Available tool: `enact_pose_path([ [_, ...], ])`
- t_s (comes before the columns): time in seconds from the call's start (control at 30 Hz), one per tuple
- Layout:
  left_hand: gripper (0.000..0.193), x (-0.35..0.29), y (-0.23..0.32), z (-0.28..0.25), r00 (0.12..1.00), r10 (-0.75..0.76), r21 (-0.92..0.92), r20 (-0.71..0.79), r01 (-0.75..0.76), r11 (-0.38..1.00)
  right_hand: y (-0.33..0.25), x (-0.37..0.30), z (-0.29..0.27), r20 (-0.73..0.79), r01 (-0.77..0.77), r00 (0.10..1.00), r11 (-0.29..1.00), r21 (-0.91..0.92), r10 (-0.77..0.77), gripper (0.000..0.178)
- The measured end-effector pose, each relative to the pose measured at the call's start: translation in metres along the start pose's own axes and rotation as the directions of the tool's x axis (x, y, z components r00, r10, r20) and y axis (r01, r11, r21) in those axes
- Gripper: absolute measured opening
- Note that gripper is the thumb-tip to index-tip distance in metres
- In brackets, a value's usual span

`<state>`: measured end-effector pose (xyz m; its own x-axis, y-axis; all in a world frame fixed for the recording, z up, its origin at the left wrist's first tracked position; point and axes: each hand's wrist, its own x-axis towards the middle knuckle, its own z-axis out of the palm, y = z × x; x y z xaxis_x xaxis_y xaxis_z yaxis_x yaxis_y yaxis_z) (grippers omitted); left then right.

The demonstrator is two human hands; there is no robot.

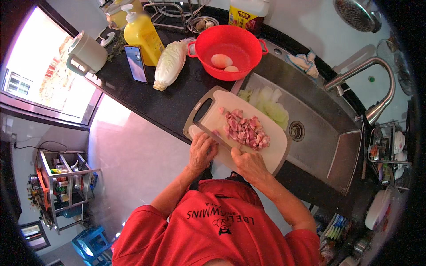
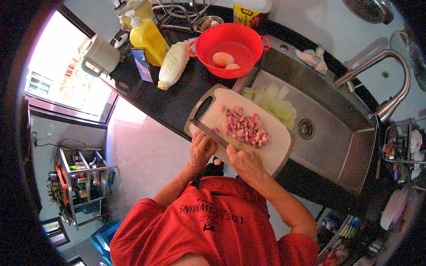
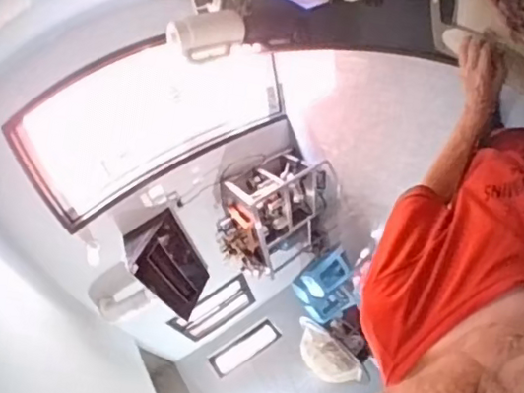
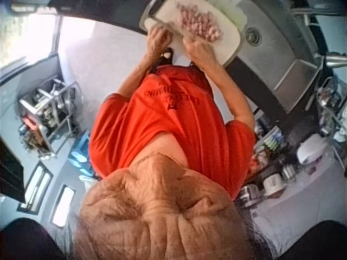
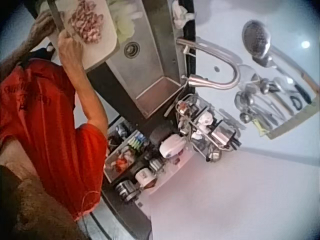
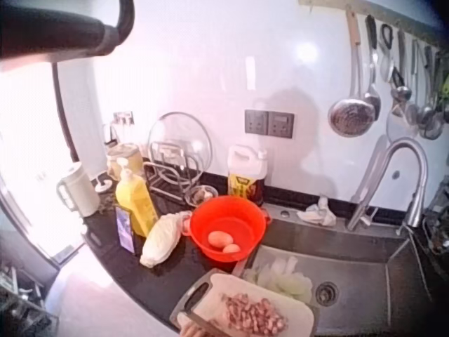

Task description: The person chops raw meat into small pieces on a white cutting board using a cleaver. After chopping, they gather the meat and transfer it into a small metal bowl.

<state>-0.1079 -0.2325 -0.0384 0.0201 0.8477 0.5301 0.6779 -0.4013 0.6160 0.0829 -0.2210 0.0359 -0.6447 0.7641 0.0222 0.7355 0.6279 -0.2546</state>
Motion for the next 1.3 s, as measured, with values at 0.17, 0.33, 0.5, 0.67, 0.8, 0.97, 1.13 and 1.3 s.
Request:
enact_pose_path([
  [0.17, 0.03, -0.001, -0.001, 0.002, 1.0, 0.002, 0.011, -0.009, -0.001, 1.0, -0.011, 0.036, -0.001, -0.045, 0.014, 0.999, 0.996, 0.083, -0.01, 0.011],
  [0.33, 0.032, -0.001, -0.002, -0.001, 1.0, 0.015, -0.009, 0.005, -0.015, 1.0, -0.02, 0.066, 0.012, -0.123, 0.025, 0.992, 0.997, 0.078, -0.016, 0.013],
  [0.5, 0.03, 0.0, -0.003, -0.001, 0.999, 0.045, -0.017, -0.025, -0.046, 0.999, -0.014, 0.043, 0.002, -0.073, 0.041, 0.996, 0.998, -0.054, -0.045, 0.012],
  [0.67, 0.025, 0.0, -0.005, -0.012, 0.97, -0.167, -0.171, -0.179, 0.137, 0.976, 0.008, -0.005, -0.014, 0.014, -0.042, 0.999, 0.999, 0.031, 0.041, 0.011],
  [0.8, 0.024, 0.013, 0.001, -0.005, 0.994, 0.089, -0.186, 0.07, -0.075, 0.98, 0.028, -0.017, -0.013, 0.058, -0.172, 0.984, 0.979, 0.106, 0.167, 0.01],
  [0.97, 0.026, 0.003, 0.007, 0.002, 0.996, 0.091, 0.01, 0.0, -0.091, 0.996, 0.026, -0.024, -0.008, -0.041, -0.122, 0.991, 0.977, 0.174, 0.131, 0.005],
  [1.13, 0.027, 0.002, 0.007, 0.005, 0.996, 0.09, 0.061, 0.003, -0.09, 0.994, 0.012, -0.034, -0.02, -0.043, -0.03, 0.999, 1.0, -0.004, 0.03, 0.008],
  [1.3, 0.028, 0.003, 0.006, 0.008, 0.994, 0.1, 0.055, -0.035, -0.098, 0.994, 0.005, -0.039, -0.016, -0.024, -0.059, 0.998, 0.998, 0.015, 0.059, 0.009],
])
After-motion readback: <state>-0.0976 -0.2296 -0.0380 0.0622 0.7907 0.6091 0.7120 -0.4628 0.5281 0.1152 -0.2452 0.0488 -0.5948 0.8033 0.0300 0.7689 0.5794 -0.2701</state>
